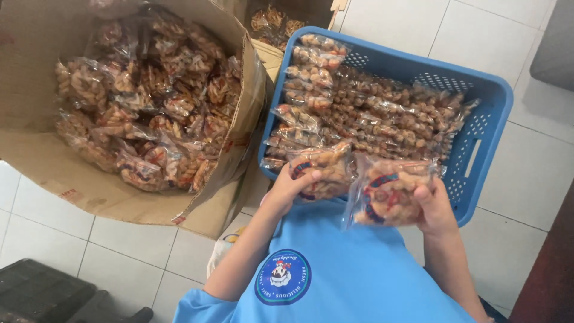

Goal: The person transfers vacuum-sealed snack bags from a cardboard box into a blue plastic basket. They pick up one or two bags at a time and place them into the basket, occasionally adjusting the arrangement of the bags.

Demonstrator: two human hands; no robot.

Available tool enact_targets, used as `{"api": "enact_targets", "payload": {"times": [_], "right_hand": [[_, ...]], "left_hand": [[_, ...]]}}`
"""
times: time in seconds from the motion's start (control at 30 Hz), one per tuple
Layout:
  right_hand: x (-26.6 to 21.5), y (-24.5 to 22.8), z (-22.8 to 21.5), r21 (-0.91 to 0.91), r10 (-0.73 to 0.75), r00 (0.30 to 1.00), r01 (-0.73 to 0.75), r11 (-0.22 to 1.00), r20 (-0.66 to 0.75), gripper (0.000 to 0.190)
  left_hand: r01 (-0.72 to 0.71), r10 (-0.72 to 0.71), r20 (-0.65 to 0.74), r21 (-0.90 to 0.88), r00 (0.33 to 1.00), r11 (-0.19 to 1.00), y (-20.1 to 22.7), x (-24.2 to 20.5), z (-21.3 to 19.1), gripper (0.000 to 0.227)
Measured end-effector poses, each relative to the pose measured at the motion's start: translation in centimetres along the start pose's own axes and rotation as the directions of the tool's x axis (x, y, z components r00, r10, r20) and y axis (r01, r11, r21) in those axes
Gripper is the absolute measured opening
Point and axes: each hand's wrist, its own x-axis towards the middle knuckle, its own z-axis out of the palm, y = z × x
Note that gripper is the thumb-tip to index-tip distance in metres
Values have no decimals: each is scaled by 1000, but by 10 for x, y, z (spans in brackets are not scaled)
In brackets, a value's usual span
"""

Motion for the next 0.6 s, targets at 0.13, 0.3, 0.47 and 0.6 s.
{"api": "enact_targets", "payload": {"times": [0.13, 0.3, 0.47, 0.6], "right_hand": [[-5, -9, 46, -214, -9, 997, 24, 976, 74, 91], [-4, -10, 91, -96, 38, 989, -24, 995, 145, 88], [8, -4, 111, 78, 44, 990, -55, 995, 133, 38], [12, 24, 104, 25, -41, 987, 38, 999, 153, 52]], "left_hand": [[-14, 14, -3, 128, 1000, 992, -5, 3, -8, 40], [44, -40, -19, 325, 999, 945, -23, 12, -29, 17], [-147, 120, 100, 335, 988, 931, 8, 3, -28, 36], [-163, 79, 251, 337, 965, 927, 39, 1, -10, 45]]}}
